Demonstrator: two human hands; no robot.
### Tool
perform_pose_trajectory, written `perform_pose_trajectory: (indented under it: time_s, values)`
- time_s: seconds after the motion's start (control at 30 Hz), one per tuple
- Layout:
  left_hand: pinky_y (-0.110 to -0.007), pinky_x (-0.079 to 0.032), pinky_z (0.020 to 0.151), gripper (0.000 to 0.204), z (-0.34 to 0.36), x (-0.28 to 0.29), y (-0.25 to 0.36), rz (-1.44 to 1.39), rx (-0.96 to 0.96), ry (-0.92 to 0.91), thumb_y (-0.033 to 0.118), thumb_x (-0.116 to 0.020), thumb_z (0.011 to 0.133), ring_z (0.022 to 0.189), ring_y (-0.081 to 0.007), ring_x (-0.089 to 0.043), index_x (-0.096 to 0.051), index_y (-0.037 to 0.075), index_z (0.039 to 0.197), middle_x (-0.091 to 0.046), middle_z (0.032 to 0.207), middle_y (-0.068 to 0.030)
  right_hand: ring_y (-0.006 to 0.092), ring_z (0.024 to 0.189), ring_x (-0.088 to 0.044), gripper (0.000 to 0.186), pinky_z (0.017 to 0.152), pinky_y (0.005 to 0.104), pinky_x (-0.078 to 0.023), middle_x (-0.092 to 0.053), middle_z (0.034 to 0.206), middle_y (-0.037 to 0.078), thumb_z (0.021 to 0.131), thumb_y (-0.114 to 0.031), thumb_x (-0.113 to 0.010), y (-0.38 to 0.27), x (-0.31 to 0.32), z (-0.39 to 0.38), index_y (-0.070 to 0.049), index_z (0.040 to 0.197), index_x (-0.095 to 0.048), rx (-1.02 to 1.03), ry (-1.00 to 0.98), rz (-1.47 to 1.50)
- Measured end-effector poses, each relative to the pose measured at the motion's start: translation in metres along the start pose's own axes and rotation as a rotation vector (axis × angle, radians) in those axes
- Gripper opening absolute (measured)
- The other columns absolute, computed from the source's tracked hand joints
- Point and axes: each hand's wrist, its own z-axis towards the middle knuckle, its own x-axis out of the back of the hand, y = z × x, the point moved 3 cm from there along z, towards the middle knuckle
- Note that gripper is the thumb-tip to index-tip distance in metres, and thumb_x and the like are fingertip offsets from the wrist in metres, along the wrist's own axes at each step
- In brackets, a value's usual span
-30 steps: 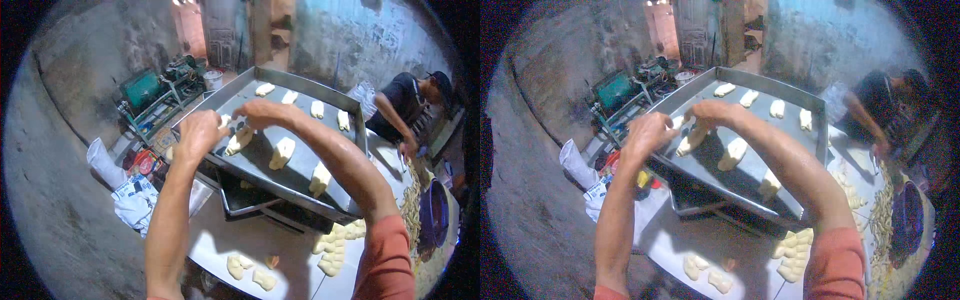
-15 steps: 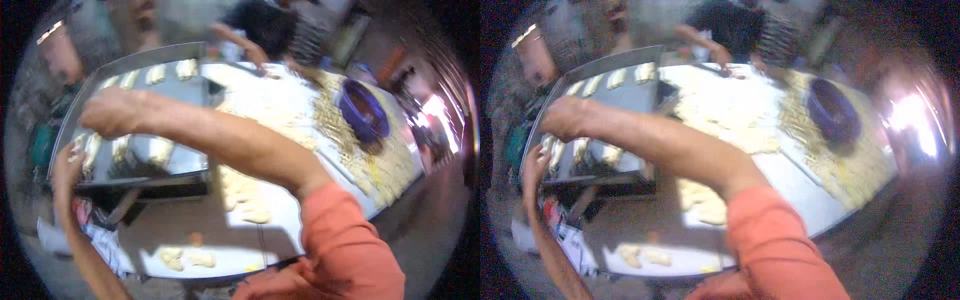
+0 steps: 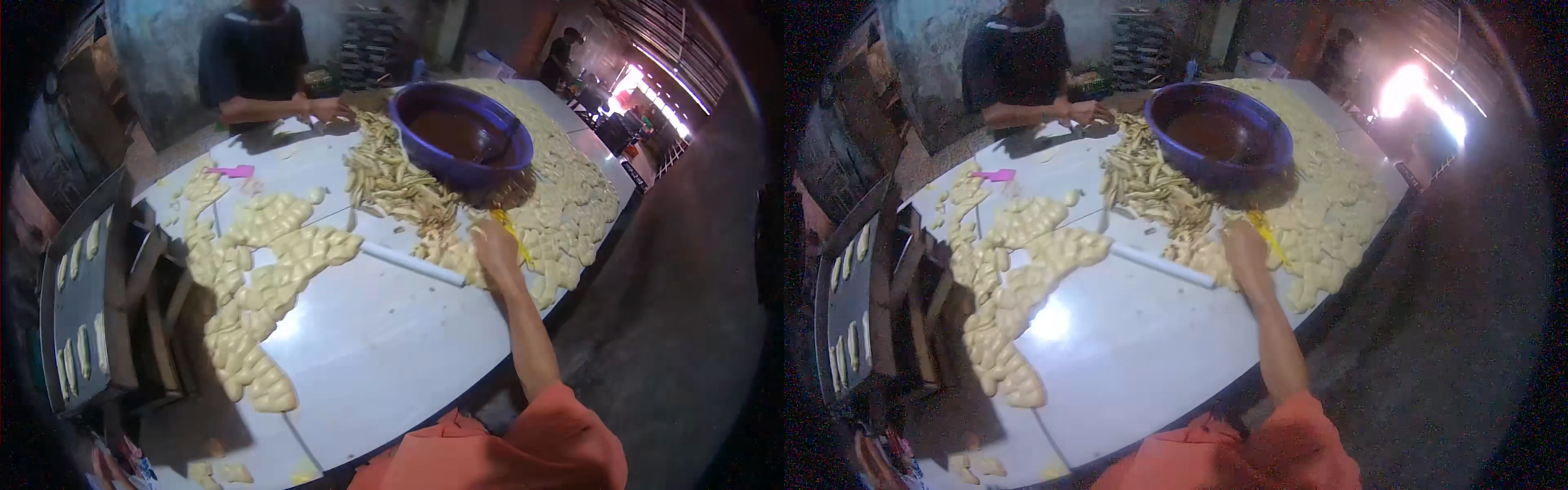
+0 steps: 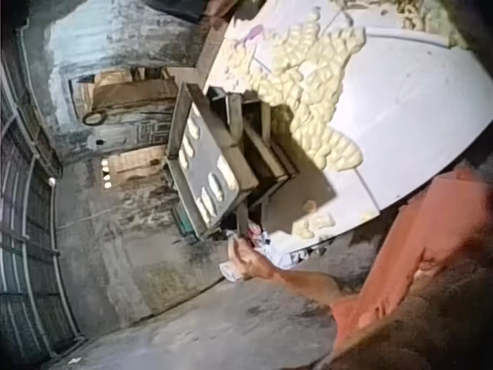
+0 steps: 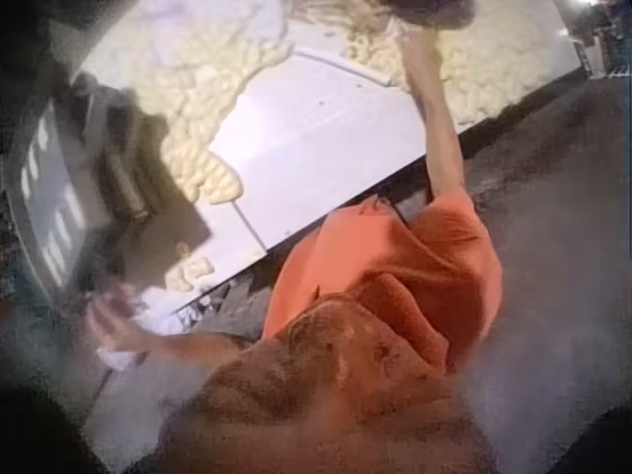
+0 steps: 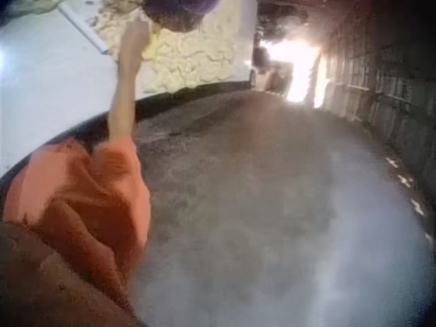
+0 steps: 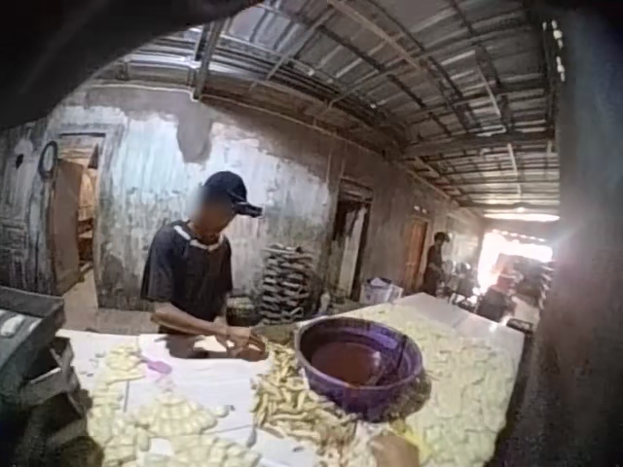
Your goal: The person rolls out pieces of dough, applies a dark filling with a brush, folds the dough over the filling, and rolls them into cylinders before placing them on a metal tray.
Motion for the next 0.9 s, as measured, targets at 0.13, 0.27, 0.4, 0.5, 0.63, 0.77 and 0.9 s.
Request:
perform_pose_trajectory:
  time_s: [0.13,0.27,0.4,0.5,0.63,0.77,0.9]
  values:
    - [-0.037,-0.059,0.086,0.034,-0.058,-0.029,0.087,-0.195,0.066,-0.069,0.025,-0.072,0.099,0.094,-0.0303,-0.073,-0.071,0.002,0.124,-0.075,0.112,-0.0168,0.0378,0.102,-0.069,0.035,0.087,0.0479,-0.053,-0.072,0.108,0.022,0.091,-0.023,-0.07,0.114,-0.001,-0.012,0.0,0.117,-0.069,-0.176,-0.016,-0.143]
    - [-0.038,-0.054,0.096,0.029,-0.11,-0.108,0.163,-0.271,0.031,-0.399,0.013,-0.066,0.1,0.108,-0.0299,-0.067,-0.068,0.0,0.126,-0.069,0.122,-0.0182,0.0425,0.1,-0.067,0.028,0.085,0.0515,-0.051,-0.07,0.104,0.024,0.091,-0.02,-0.069,0.156,0.001,0.0,0.0,0.111,-0.068,-0.168,-0.207,0.053]
    - [-0.038,-0.051,0.096,0.025,-0.167,-0.19,0.275,-0.316,-0.026,-0.585,0.006,-0.073,0.091,0.104,-0.0277,-0.068,-0.071,0.0,0.116,-0.072,0.107,-0.0132,0.0426,0.101,-0.068,0.028,0.085,0.0484,-0.052,-0.07,0.103,0.025,0.091,-0.02,-0.07,0.156,0.023,0.005,0.0,0.11,-0.068,-0.156,-0.228,0.144]
    - [-0.042,-0.053,0.095,0.026,-0.204,-0.215,0.353,-0.509,-0.193,-0.596,0.007,-0.075,0.087,0.108,-0.0321,-0.069,-0.072,0.0,0.112,-0.072,0.11,-0.0172,0.0412,0.099,-0.068,0.028,0.084,0.0455,-0.053,-0.07,0.104,0.025,0.092,-0.023,-0.071,0.174,0.05,0.017,0.0,0.109,-0.068,-0.229,-0.253,0.233]
    - [-0.044,-0.053,0.099,0.02,-0.253,-0.229,0.4,-0.374,-0.129,-0.638,0.007,-0.072,0.091,0.122,-0.038,-0.062,-0.071,-0.002,0.109,-0.065,0.127,-0.0214,0.0377,0.083,-0.071,0.03,0.077,0.0428,-0.054,-0.072,0.087,0.02,0.097,-0.026,-0.066,0.206,0.101,0.08,-0.001,0.113,-0.069,-0.232,-0.151,0.191]
    - [-0.043,-0.056,0.095,0.029,-0.292,-0.244,0.398,-0.536,0.146,-0.545,0.009,-0.067,0.097,0.123,-0.0372,-0.06,-0.066,-0.006,0.122,-0.052,0.142,-0.0266,0.0416,0.082,-0.071,0.031,0.073,0.0495,-0.053,-0.071,0.087,0.023,0.092,-0.03,-0.066,0.206,0.138,0.206,-0.003,0.104,-0.074,0.097,0.023,-0.099]
    - [-0.041,-0.059,0.091,0.037,-0.305,-0.248,0.383,-0.451,-0.029,-0.601,0.011,-0.064,0.101,0.127,-0.037,-0.056,-0.06,-0.009,0.132,-0.035,0.154,-0.0286,0.0397,0.08,-0.072,0.024,0.071,0.0503,-0.055,-0.072,0.083,0.022,0.085,-0.024,-0.07,0.176,0.131,0.255,-0.002,0.092,-0.075,0.163,-0.286,-0.446]
